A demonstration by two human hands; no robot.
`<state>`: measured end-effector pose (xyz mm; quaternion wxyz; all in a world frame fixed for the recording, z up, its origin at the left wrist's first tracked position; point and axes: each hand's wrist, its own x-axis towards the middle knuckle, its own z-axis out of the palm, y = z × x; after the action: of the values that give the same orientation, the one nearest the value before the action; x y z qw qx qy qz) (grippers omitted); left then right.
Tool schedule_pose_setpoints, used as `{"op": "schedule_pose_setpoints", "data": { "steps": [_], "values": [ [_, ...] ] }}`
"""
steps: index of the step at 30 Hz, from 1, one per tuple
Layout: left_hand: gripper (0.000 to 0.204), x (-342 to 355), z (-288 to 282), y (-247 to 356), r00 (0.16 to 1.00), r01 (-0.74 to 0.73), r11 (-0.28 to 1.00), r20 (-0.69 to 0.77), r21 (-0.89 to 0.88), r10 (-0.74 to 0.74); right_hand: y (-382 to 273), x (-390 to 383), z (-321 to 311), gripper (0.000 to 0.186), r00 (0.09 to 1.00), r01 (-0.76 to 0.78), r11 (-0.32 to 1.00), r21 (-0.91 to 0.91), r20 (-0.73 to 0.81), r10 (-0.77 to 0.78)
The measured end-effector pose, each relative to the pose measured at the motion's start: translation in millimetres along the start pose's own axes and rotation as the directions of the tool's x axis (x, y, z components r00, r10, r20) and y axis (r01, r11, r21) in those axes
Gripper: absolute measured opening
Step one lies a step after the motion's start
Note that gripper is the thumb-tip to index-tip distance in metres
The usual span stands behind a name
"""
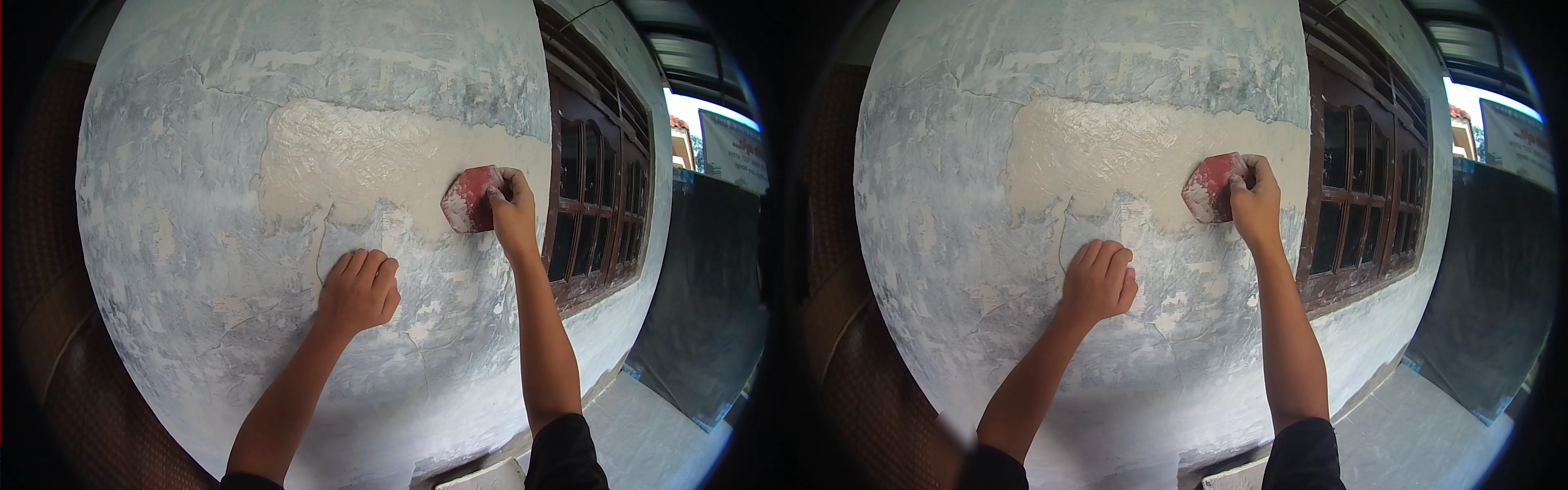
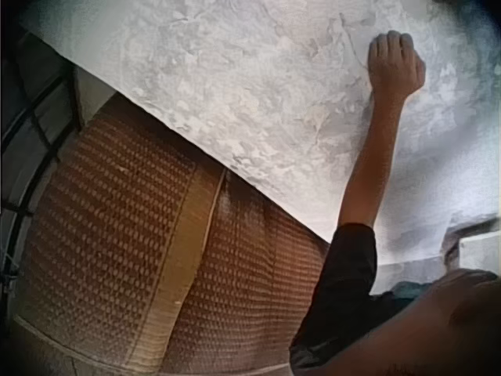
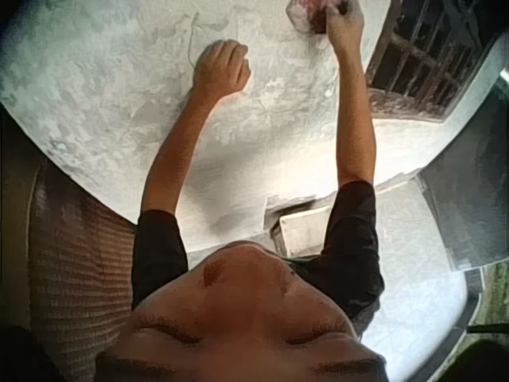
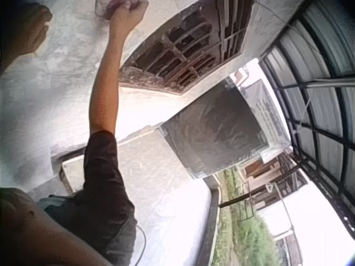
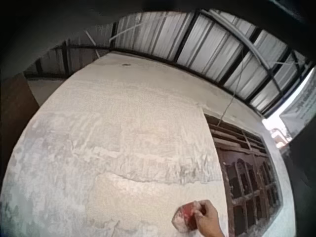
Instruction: The person applies filler from a container onto a wall surface using a putty knife.
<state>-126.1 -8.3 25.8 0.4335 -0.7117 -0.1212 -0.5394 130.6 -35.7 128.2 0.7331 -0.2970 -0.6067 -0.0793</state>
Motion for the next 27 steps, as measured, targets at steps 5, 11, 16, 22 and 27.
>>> {"op": "schedule_pose_setpoints", "data": {
  "steps": [5,11,16,22,27],
  "values": [
    [0.019,-0.4,0.8,-1.3,1.000,0.002,1.000,-0.001,0.015,-0.002,-6.2,4.6,-19.7,0.020,0.981,-0.078,0.962,0.262,-0.154,0.121],
    [0.018,0.7,0.0,-1.0,1.000,0.008,0.998,0.013,0.059,-0.009,-3.9,-21.7,-34.8,0.016,0.972,-0.109,0.967,0.231,-0.180,0.153],
    [0.019,1.7,1.5,3.1,0.999,0.008,1.000,0.036,0.011,-0.009,2.4,-48.8,-46.4,0.014,0.970,-0.188,0.967,0.171,-0.120,0.209],
    [0.019,-6.0,27.5,52.9,0.997,-0.017,0.992,0.077,-0.127,0.027,17.9,-78.5,-75.2,0.013,0.955,-0.230,0.965,0.125,-0.161,0.248],
    [0.020,-15.1,54.3,110.3,0.993,0.000,0.959,0.116,-0.284,0.034,31.9,-117.2,-106.5,0.015,0.924,-0.326,0.930,0.169,-0.152,0.352]
  ]
}}
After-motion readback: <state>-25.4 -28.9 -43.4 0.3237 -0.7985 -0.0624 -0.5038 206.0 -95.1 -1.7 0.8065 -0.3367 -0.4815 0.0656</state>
